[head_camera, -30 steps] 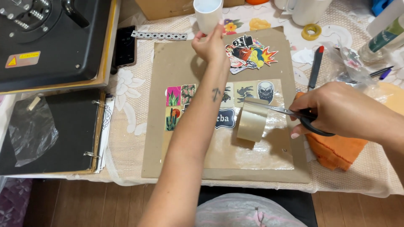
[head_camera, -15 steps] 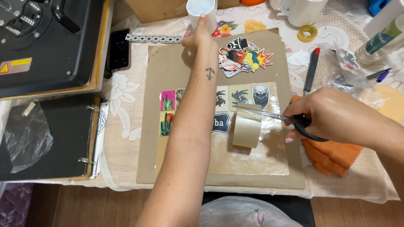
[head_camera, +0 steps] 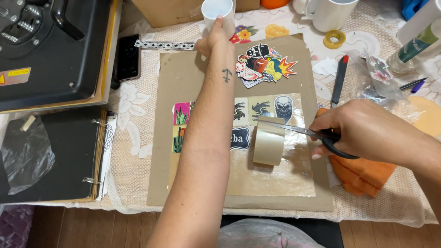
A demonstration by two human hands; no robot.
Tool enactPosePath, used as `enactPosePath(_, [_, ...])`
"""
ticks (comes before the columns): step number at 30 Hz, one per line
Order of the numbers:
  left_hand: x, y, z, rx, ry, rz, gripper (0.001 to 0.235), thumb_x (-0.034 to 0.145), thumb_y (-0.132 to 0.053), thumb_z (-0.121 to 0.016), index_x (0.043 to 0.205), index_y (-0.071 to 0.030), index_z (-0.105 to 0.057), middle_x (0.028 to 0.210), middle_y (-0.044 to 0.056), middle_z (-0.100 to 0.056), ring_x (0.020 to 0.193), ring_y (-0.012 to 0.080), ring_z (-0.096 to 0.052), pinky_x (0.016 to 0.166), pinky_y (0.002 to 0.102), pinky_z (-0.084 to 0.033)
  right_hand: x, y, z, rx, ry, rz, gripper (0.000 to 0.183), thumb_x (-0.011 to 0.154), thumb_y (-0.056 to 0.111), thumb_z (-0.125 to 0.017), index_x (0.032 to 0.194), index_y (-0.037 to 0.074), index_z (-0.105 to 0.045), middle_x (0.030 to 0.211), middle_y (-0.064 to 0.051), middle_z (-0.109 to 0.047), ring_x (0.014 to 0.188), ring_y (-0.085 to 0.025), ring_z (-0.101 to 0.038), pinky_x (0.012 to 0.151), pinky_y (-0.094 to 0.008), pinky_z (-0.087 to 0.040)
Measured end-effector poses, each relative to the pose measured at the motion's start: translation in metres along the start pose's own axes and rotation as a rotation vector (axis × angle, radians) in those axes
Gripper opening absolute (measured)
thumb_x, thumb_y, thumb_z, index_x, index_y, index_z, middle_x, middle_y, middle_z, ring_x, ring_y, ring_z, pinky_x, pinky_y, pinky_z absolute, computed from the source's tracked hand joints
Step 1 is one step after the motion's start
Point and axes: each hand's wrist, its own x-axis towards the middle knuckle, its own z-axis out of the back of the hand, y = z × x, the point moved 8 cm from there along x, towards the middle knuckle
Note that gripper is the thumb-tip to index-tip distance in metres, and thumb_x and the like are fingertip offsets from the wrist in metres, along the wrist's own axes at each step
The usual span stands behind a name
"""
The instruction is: Applying clear transfer tape to individual stickers to prepare them for application.
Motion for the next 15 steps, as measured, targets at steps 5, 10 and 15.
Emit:
enactPosePath(5, [-0.005, -0.002, 0.011, 0.079, -0.038, 0.044, 0.091, 0.053, -0.019, -0.087, 0.13, 0.0, -0.041, 0.13, 0.026, -0.061, 0.114, 0.0447, -0.063, 0.096, 0.055, -0.054, 0.0, -0.001, 0.0, -0.013, -0.01, 0.014, 0.041, 0.074, 0.056, -0.086, 0.066, 0.023, -0.063, 0.058, 0.002, -0.055, 0.061, -0.023, -0.035, 0.056, -0.031, -0.04])
enactPosePath(10, [-0.011, -0.007, 0.006, 0.299, 0.352, -0.496, 0.115, 0.061, -0.032, -0.084, 0.154, -0.005, -0.023, 0.079, 0.002, -0.059, 0.09, 0.0219, -0.063, 0.087, 0.039, -0.047, -0.004, -0.004, 0.002, -0.092, -0.017, -0.03, 0.042, 0.076, 0.058, -0.082, 0.066, 0.023, -0.061, 0.055, 0.001, -0.057, 0.055, -0.021, -0.045, 0.056, -0.034, -0.038])
enactPosePath(15, [-0.162, -0.055, 0.067, 0.407, 1.407, -0.71, 0.1, 0.085, -0.014, -0.083, 0.156, -0.011, -0.013, 0.102, 0.003, -0.071, 0.124, 0.0213, -0.057, 0.113, 0.038, -0.045, -0.009, -0.003, 0.005, -0.175, -0.069, -0.041, 0.04, 0.078, 0.056, -0.076, 0.068, 0.023, -0.056, 0.059, 0.003, -0.059, 0.059, -0.027, -0.048, 0.056, -0.038, -0.039])
